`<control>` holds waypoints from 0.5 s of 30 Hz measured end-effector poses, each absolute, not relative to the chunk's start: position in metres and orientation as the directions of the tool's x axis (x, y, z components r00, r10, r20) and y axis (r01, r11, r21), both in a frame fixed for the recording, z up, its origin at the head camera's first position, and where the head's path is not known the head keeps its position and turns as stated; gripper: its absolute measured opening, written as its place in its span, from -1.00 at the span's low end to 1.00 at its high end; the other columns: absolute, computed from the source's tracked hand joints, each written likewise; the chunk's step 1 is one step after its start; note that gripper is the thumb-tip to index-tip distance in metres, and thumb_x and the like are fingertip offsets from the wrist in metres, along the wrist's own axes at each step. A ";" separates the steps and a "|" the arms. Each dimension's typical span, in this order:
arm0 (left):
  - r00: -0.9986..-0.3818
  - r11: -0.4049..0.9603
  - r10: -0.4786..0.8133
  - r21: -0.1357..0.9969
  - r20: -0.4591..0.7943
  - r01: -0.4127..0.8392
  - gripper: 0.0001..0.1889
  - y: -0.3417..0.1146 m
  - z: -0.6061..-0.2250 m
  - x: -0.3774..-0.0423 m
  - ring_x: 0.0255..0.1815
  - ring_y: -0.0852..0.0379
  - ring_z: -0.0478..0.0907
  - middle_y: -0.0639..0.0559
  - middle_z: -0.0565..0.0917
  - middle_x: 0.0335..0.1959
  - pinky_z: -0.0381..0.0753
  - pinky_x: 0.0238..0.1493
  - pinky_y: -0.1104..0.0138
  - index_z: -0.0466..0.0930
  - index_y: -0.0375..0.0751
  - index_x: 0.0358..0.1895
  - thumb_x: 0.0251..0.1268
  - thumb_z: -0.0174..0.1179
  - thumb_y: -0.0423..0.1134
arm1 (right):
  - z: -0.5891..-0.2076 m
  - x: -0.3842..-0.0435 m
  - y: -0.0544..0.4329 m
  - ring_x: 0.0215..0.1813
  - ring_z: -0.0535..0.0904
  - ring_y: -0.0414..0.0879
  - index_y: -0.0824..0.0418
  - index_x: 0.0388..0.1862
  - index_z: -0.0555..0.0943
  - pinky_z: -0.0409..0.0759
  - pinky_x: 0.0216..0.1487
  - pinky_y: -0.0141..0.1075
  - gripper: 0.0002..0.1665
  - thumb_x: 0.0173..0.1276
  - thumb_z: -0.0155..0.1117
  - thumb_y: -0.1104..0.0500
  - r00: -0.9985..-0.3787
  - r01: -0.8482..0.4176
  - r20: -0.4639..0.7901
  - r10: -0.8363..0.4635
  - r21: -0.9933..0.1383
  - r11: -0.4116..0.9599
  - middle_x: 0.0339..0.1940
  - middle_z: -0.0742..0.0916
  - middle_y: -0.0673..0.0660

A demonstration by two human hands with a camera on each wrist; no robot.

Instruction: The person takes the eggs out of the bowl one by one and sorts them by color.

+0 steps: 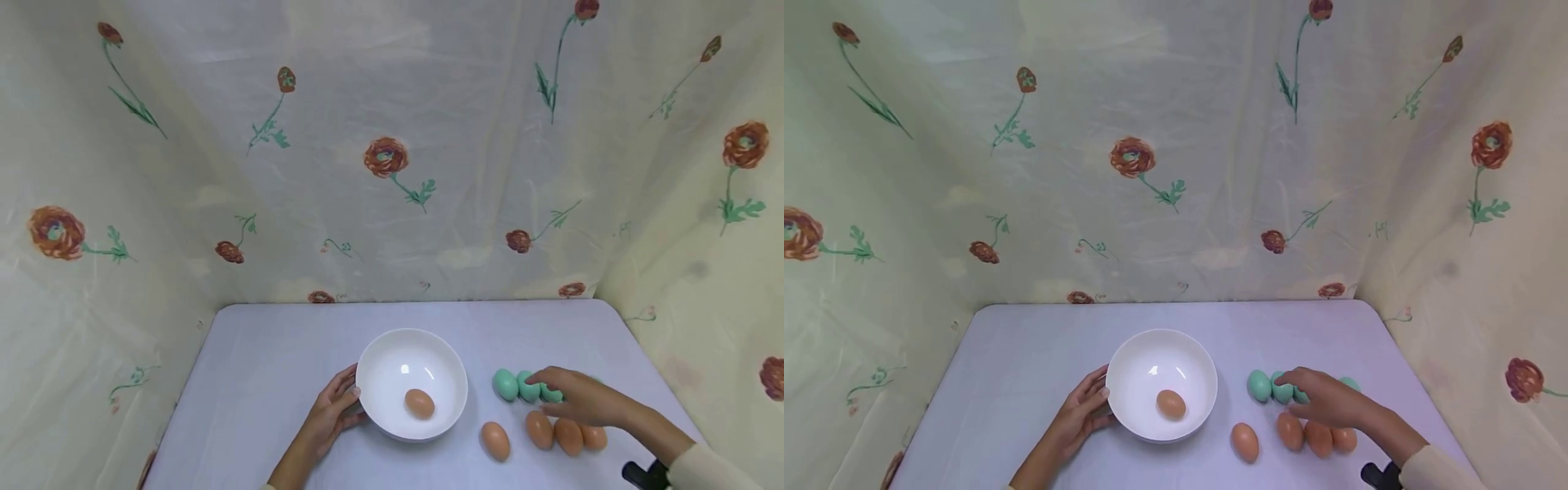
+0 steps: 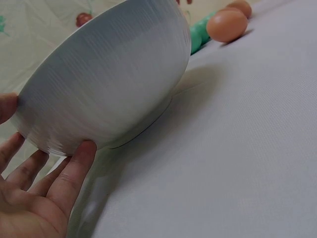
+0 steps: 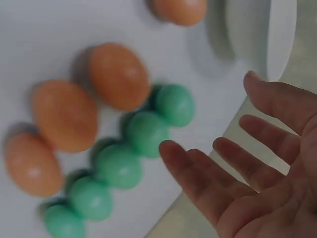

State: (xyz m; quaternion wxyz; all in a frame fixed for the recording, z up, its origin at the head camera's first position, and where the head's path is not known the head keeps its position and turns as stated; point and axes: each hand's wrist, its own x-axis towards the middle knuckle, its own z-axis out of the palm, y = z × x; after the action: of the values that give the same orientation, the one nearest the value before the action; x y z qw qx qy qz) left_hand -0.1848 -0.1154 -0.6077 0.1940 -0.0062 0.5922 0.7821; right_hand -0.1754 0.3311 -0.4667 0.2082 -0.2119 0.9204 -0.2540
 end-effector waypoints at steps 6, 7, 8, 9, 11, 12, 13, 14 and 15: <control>-0.923 -0.235 0.301 0.920 -0.238 -0.314 -0.29 -0.115 -0.609 -0.186 0.39 -0.11 0.45 -0.24 0.14 0.59 0.63 0.21 -0.08 0.13 -0.04 0.56 0.42 0.21 -0.09 | -0.454 -0.191 0.278 0.09 0.66 0.15 0.20 0.18 0.59 0.75 -0.03 -0.13 -0.50 0.28 0.44 0.11 -0.783 -0.367 -0.236 -0.576 -0.573 0.733 0.17 0.68 0.22; -0.924 -0.238 0.302 0.920 -0.235 -0.312 -0.28 -0.115 -0.609 -0.186 0.39 -0.12 0.45 -0.24 0.13 0.59 0.63 0.21 -0.08 0.13 -0.05 0.56 0.42 0.21 -0.10 | -0.453 -0.193 0.269 0.10 0.66 0.13 0.19 0.18 0.59 0.76 -0.03 -0.17 -0.50 0.28 0.44 0.11 -0.776 -0.375 -0.233 -0.586 -0.576 0.726 0.17 0.69 0.20; -0.924 -0.241 0.303 0.919 -0.233 -0.311 -0.28 -0.115 -0.610 -0.186 0.38 -0.11 0.46 -0.25 0.14 0.59 0.63 0.21 -0.08 0.14 -0.05 0.56 0.42 0.21 -0.10 | -0.452 -0.195 0.261 0.10 0.66 0.12 0.20 0.19 0.59 0.76 -0.05 -0.22 -0.50 0.29 0.44 0.12 -0.766 -0.388 -0.229 -0.601 -0.581 0.715 0.17 0.68 0.20; -0.925 -0.242 0.303 0.920 -0.231 -0.309 -0.29 -0.116 -0.610 -0.186 0.38 -0.11 0.46 -0.25 0.13 0.59 0.63 0.21 -0.08 0.13 -0.05 0.56 0.42 0.21 -0.10 | -0.451 -0.198 0.253 0.11 0.66 0.13 0.21 0.19 0.59 0.76 -0.07 -0.26 -0.50 0.29 0.43 0.14 -0.755 -0.403 -0.220 -0.617 -0.586 0.703 0.17 0.68 0.21; -0.926 -0.240 0.297 0.921 -0.232 -0.308 -0.29 -0.115 -0.610 -0.186 0.36 -0.10 0.48 -0.25 0.14 0.59 0.64 0.20 -0.07 0.14 -0.05 0.56 0.42 0.21 -0.09 | -0.451 -0.202 0.238 0.13 0.64 0.17 0.25 0.20 0.59 0.75 -0.11 -0.32 -0.49 0.27 0.44 0.19 -0.735 -0.422 -0.213 -0.644 -0.600 0.679 0.18 0.67 0.22; -0.927 -0.239 0.293 0.920 -0.235 -0.309 -0.29 -0.115 -0.610 -0.186 0.36 -0.09 0.48 -0.26 0.14 0.59 0.64 0.20 -0.07 0.15 -0.05 0.56 0.42 0.21 -0.09 | -0.452 -0.204 0.230 0.14 0.63 0.18 0.26 0.21 0.59 0.74 -0.11 -0.35 -0.48 0.26 0.44 0.21 -0.726 -0.423 -0.216 -0.653 -0.608 0.672 0.18 0.67 0.22; -0.927 -0.238 0.291 0.921 -0.236 -0.309 -0.29 -0.115 -0.611 -0.186 0.36 -0.09 0.48 -0.26 0.14 0.58 0.64 0.20 -0.08 0.15 -0.05 0.56 0.42 0.21 -0.09 | -0.454 -0.206 0.224 0.16 0.62 0.19 0.27 0.21 0.59 0.74 -0.11 -0.35 -0.47 0.26 0.45 0.23 -0.717 -0.428 -0.217 -0.662 -0.613 0.664 0.19 0.66 0.22; -0.927 -0.239 0.288 0.919 -0.240 -0.312 -0.29 -0.115 -0.611 -0.186 0.35 -0.08 0.49 -0.26 0.15 0.58 0.64 0.20 -0.07 0.16 -0.04 0.55 0.41 0.21 -0.09 | -0.455 -0.209 0.217 0.17 0.61 0.20 0.27 0.21 0.59 0.74 -0.10 -0.35 -0.47 0.25 0.45 0.24 -0.706 -0.436 -0.217 -0.674 -0.617 0.655 0.19 0.66 0.22; -0.927 -0.240 0.288 0.919 -0.241 -0.313 -0.30 -0.115 -0.611 -0.187 0.34 -0.07 0.50 -0.26 0.15 0.58 0.64 0.20 -0.07 0.16 -0.04 0.55 0.41 0.21 -0.09 | -0.457 -0.211 0.212 0.18 0.61 0.20 0.27 0.21 0.59 0.74 -0.07 -0.31 -0.46 0.24 0.45 0.25 -0.695 -0.450 -0.215 -0.686 -0.614 0.648 0.20 0.65 0.21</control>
State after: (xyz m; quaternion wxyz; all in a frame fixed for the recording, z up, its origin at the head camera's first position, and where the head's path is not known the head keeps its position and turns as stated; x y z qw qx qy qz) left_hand -0.1865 -0.1146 -0.6107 0.1907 -0.0109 0.5862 0.7873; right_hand -0.2106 0.2115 -0.4570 0.2201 -0.3223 0.8808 -0.2683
